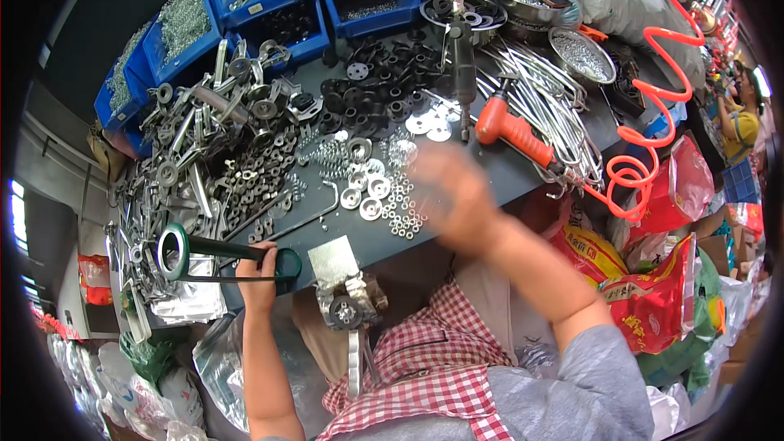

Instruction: The person assembles mechanical components by hand, securing washers and screws into a metal arm using a manual jig and an air drill.

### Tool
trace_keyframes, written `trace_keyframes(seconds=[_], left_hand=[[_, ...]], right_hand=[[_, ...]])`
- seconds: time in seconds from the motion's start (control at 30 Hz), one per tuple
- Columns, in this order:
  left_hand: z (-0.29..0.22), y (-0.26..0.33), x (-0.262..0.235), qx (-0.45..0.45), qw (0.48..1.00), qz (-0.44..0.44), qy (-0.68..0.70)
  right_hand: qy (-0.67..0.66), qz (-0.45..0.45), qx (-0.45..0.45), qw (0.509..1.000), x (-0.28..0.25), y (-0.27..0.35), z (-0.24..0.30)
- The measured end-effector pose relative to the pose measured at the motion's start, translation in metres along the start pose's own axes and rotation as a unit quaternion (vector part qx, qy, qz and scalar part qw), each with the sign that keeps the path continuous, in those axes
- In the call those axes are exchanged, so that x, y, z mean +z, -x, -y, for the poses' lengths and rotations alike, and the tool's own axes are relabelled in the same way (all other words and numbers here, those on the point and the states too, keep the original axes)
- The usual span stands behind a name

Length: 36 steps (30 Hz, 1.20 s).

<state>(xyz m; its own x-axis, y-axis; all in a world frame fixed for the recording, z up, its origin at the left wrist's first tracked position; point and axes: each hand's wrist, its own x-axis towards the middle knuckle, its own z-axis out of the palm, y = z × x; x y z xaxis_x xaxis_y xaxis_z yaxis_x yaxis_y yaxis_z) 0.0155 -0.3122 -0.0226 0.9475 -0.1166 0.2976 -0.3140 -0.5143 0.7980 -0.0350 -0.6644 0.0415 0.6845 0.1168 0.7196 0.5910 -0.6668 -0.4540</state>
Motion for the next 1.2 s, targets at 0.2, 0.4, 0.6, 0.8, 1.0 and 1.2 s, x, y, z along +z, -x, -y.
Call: trace_keyframes(seconds=[0.2,0.4,0.6,0.8,1.0,1.2], left_hand=[[-0.006,0.0,0.01,0.0,1.0,-0.015,0.008],[-0.011,0.0,0.006,-0.02,0.999,-0.015,-0.025],[-0.009,-0.002,0.007,-0.021,0.999,-0.008,-0.037],[-0.002,0.001,0.004,-0.033,0.998,-0.012,-0.045],[-0.001,0.001,0.01,-0.053,0.998,-0.014,-0.037],[-0.001,0.002,0.008,-0.059,0.997,-0.012,-0.045]], right_hand=[[-0.056,-0.149,0.4,0.903,-0.09,-0.082,-0.238],[-0.255,-0.149,0.62,0.727,-0.062,-0.117,-0.285],[-0.329,-0.226,0.592,0.7,-0.062,-0.109,-0.311],[-0.345,-0.249,0.508,0.749,-0.034,-0.122,-0.271],[-0.447,-0.154,0.491,0.731,0.007,-0.137,-0.265],[-0.496,-0.061,0.484,0.718,0.035,-0.15,-0.25]])
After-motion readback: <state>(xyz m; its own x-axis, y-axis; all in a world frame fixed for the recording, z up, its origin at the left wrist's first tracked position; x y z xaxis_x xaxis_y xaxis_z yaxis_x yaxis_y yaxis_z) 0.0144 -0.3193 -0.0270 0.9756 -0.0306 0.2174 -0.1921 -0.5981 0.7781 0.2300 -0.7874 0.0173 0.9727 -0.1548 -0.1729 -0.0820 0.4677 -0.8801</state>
